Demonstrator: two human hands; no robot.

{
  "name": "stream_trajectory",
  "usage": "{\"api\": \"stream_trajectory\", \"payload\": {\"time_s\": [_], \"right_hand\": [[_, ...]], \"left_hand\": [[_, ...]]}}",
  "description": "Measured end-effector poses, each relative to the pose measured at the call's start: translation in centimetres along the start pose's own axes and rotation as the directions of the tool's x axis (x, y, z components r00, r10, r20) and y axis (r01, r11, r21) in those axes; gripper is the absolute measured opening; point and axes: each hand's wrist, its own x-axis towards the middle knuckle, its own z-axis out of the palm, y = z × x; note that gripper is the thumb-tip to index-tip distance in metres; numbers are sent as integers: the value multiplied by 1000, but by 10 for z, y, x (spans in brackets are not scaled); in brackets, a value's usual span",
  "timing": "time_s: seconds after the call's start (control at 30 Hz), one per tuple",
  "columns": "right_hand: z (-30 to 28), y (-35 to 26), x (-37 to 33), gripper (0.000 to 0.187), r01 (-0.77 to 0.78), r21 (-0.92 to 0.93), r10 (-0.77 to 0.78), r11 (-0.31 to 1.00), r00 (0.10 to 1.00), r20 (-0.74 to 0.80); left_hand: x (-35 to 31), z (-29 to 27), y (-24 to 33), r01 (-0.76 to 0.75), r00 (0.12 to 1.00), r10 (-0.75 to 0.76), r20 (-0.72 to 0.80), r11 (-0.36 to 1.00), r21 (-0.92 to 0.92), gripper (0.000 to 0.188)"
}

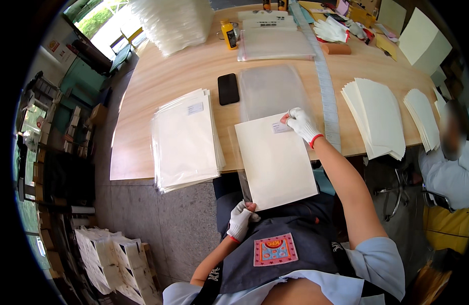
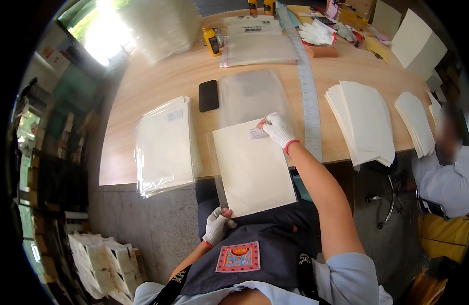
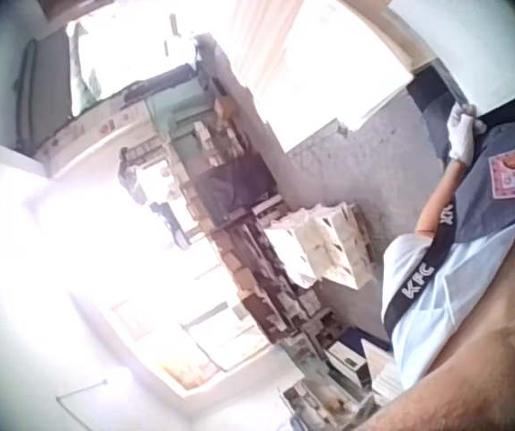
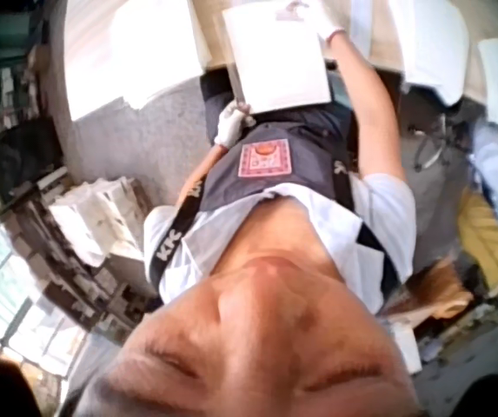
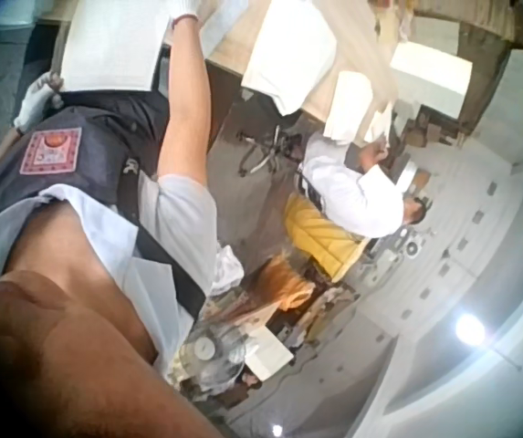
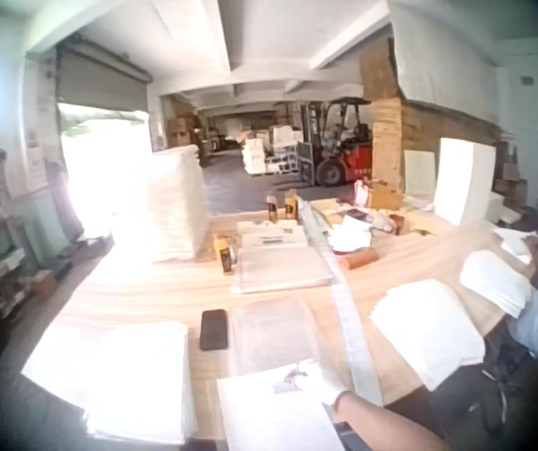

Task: The person repeatedly picks up white paper sheets, places them into clear plastic sleeves, and seals the sleeves with a strip of labels. The person stacks the sealed packages on the table while continuing the process.

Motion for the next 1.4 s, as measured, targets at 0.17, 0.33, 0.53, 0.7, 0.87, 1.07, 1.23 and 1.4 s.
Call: {"api": "stream_trajectory", "payload": {"time_s": [0.17, 0.33, 0.53, 0.7, 0.87, 1.07, 1.23, 1.4], "right_hand": [[11, 0, -1, 19, 101, -293, -161, 951, 968, -190], [-15, -5, -65, 28, 48, -319, -135, 946, 958, -255], [-37, 35, -167, 36, -270, -349, 411, 897, 801, 435], [16, 16, -156, 14, -521, 335, 285, 785, 784, 551], [93, -66, -73, 26, -170, 424, -51, 890, 886, 461], [137, -141, -44, 47, 40, 110, -81, 993, 913, 399], [83, -102, -71, 13, -137, 459, -90, 878, 894, 439], [-42, 19, -143, 20, -172, 606, 316, 777, 938, -139]], "left_hand": [[2, -2, 1, -26, 999, 25, 26, 999, 26, 14], [-3, -2, 7, -65, 997, 64, 38, 998, 16, 23], [-13, 8, 56, -310, 947, 270, 176, 911, 273, 39], [-30, -1, 117, -499, 860, 485, 161, 728, 470, 32], [-36, -75, 176, -672, 507, 853, -121, 479, 565, 31], [0, -120, 205, 49, 488, 834, -258, 269, 962, 43], [21, -146, 182, 200, 590, 793, -154, 42, 979, 51], [10, -132, 189, 141, 556, 810, -187, 130, 981, 53]]}}
